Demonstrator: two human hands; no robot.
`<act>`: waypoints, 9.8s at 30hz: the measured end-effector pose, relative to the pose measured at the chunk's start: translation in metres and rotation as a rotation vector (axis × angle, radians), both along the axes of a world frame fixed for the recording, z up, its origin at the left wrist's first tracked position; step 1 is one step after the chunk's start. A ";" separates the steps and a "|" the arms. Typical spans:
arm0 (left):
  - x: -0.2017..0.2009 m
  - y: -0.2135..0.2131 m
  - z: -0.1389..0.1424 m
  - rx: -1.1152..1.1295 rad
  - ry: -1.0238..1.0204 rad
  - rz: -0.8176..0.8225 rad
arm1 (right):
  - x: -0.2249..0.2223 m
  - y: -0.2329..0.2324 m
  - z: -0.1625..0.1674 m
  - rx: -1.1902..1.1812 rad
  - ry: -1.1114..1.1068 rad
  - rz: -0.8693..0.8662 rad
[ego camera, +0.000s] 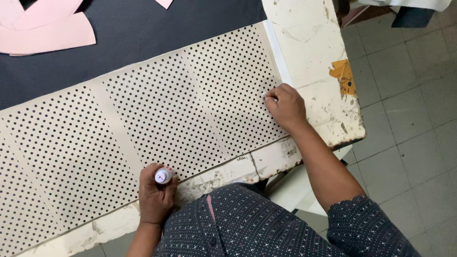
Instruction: The person applies glue from a small bottle onto a perforated sheet laid on a table. They repeatedly squeeze the bottle and move it across the surface, then lift and fold the sheet to continue applying glue to another section.
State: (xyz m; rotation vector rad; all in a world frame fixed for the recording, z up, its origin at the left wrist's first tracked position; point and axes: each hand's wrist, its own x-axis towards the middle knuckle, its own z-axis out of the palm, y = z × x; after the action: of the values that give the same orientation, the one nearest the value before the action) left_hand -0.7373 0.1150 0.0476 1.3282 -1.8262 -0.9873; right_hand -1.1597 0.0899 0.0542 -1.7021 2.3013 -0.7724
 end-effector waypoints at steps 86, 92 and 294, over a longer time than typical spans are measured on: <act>-0.086 -0.020 0.105 -0.164 -0.315 -0.329 | 0.107 0.093 0.073 0.186 -1.236 0.060; -0.093 -0.020 0.113 -0.220 -0.344 -0.355 | 0.117 0.087 0.076 0.006 -1.134 0.262; -0.011 -0.082 -0.002 -0.067 -0.011 -0.059 | -0.007 -0.185 -0.011 -0.077 0.268 0.295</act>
State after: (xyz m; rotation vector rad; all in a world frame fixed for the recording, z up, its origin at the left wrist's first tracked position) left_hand -0.7481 0.0325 0.0457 1.2475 -1.8999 -0.9429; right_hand -1.1666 -0.0953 0.0435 -2.2356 2.1215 -0.6120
